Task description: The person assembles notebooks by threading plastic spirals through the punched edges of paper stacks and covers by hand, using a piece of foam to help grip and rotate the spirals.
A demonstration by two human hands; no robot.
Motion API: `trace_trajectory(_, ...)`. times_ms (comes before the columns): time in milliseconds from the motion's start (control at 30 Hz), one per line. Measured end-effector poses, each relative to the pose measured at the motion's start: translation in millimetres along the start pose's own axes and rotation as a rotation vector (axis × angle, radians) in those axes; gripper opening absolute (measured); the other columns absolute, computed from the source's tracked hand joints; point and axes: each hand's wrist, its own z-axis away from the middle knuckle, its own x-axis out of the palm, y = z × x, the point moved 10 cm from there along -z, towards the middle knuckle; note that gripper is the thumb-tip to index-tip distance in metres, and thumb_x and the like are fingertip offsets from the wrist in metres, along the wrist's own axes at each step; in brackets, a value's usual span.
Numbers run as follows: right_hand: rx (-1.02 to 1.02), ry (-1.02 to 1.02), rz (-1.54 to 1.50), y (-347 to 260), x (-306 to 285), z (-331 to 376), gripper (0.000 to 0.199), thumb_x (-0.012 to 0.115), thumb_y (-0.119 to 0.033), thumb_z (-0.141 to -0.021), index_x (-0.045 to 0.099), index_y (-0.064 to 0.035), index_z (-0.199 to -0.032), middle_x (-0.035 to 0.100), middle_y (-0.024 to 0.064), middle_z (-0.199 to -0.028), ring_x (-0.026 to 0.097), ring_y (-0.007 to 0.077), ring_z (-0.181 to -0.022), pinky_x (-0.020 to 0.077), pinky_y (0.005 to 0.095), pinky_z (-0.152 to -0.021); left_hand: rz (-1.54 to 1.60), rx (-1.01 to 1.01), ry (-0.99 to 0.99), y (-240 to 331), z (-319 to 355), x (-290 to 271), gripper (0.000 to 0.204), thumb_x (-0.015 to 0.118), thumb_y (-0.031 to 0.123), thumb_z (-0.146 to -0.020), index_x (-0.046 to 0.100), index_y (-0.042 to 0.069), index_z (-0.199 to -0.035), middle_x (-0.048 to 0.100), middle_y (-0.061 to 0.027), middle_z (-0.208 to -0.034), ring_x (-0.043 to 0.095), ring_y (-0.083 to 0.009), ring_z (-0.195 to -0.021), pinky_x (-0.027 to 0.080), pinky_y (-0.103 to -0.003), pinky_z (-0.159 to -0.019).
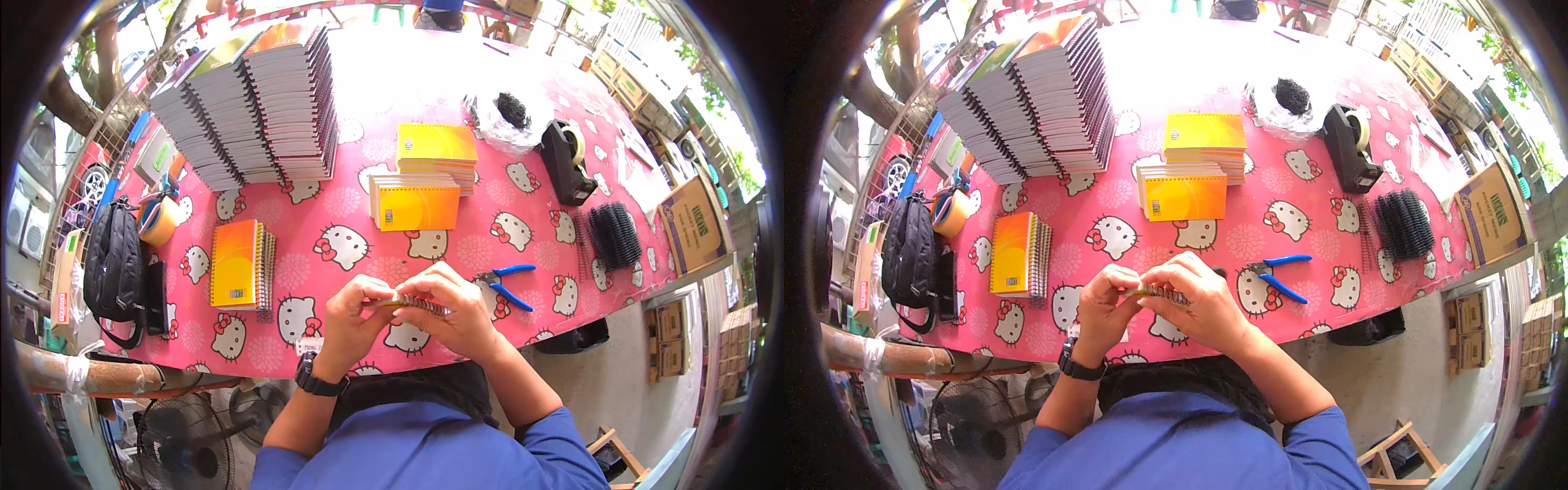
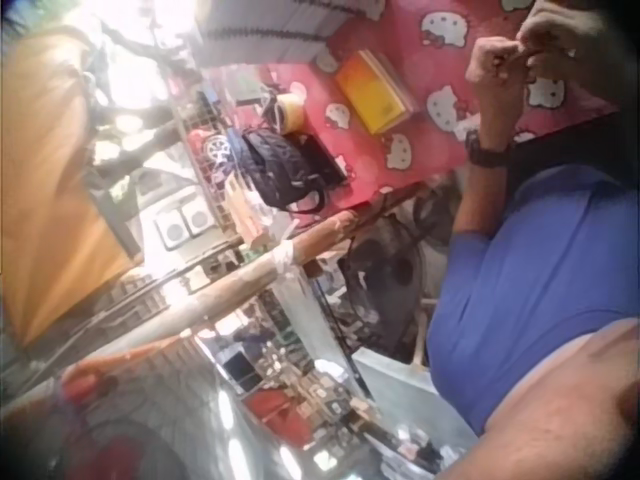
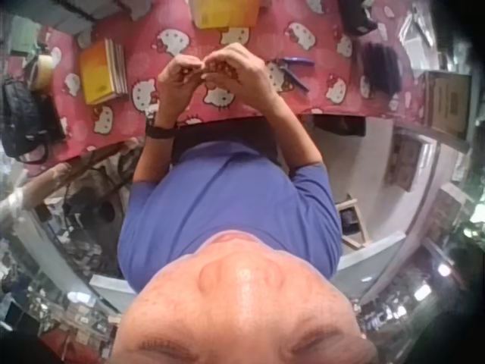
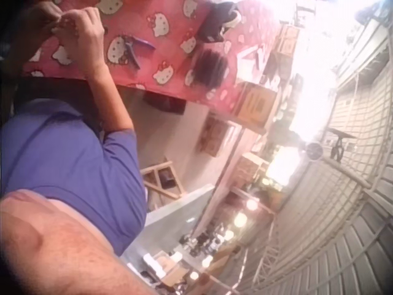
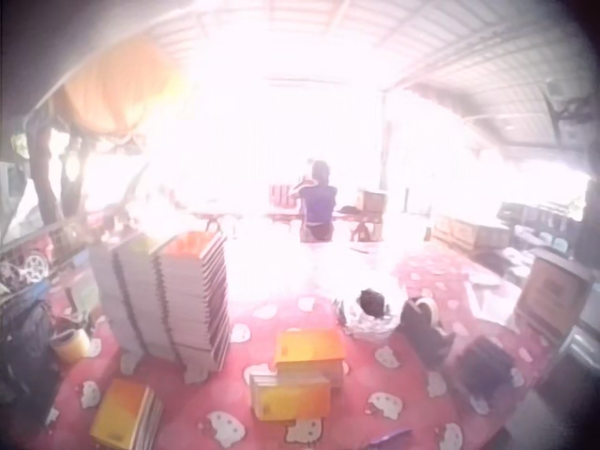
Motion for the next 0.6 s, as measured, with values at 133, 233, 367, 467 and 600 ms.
trace_trajectory(133, 0.024, -0.020, -0.028, 4, 4, 1, 0.024, 0.076, -0.015, -0.075, 0.061, -0.0037, -0.090, 0.061, 0.0097, -0.085, 0.057, 0.0229, -0.076, 0.0497, 0.0332, -0.066, -0.076, 0.038, 0.004, 11, -1, 1, 0.021, 0.073, -0.003, -0.072, 0.060, 0.001, -0.088, 0.063, -0.0098, -0.088, 0.064, -0.0157, -0.081, 0.053, -0.027, -0.070)
trace_trajectory(233, 0.000, -0.040, 0.061, -1, 8, -3, 0.026, 0.077, -0.016, -0.072, 0.059, -0.0030, -0.086, 0.061, 0.0096, -0.083, 0.057, 0.0237, -0.074, 0.0491, 0.0336, -0.064, -0.118, 0.057, 0.030, 10, 6, -4, 0.021, 0.074, -0.002, -0.072, 0.061, 0.001, -0.088, 0.063, -0.0098, -0.087, 0.064, -0.0158, -0.080, 0.053, -0.026, -0.071)
trace_trajectory(367, -0.098, -0.044, 0.140, -8, 11, -3, 0.024, 0.075, -0.012, -0.073, 0.057, -0.0021, -0.086, 0.061, 0.0092, -0.081, 0.057, 0.0254, -0.072, 0.0488, 0.0350, -0.063, -0.019, -0.069, 0.057, 3, 10, -5, 0.022, 0.073, -0.004, -0.074, 0.058, 0.001, -0.090, 0.061, -0.0103, -0.094, 0.059, -0.0146, -0.088, 0.049, -0.027, -0.078)
trace_trajectory(467, -0.140, -0.043, 0.159, -17, 22, -5, 0.020, 0.071, -0.011, -0.076, 0.057, -0.0019, -0.088, 0.061, 0.0087, -0.080, 0.057, 0.0260, -0.073, 0.0489, 0.0358, -0.063, 0.020, -0.114, 0.071, -5, 14, -12, 0.025, 0.071, -0.006, -0.075, 0.056, 0.002, -0.094, 0.061, -0.0088, -0.096, 0.060, -0.0136, -0.091, 0.050, -0.027, -0.079)
trace_trajectory(600, -0.188, -0.073, 0.216, -20, 36, -8, 0.022, 0.069, -0.009, -0.075, 0.056, -0.0023, -0.092, 0.060, 0.0094, -0.083, 0.057, 0.0275, -0.075, 0.0487, 0.0368, -0.066, 0.085, -0.107, 0.137, -8, 20, -26, 0.023, 0.071, -0.005, -0.076, 0.056, 0.003, -0.091, 0.062, -0.0083, -0.096, 0.061, -0.0139, -0.091, 0.052, -0.028, -0.078)
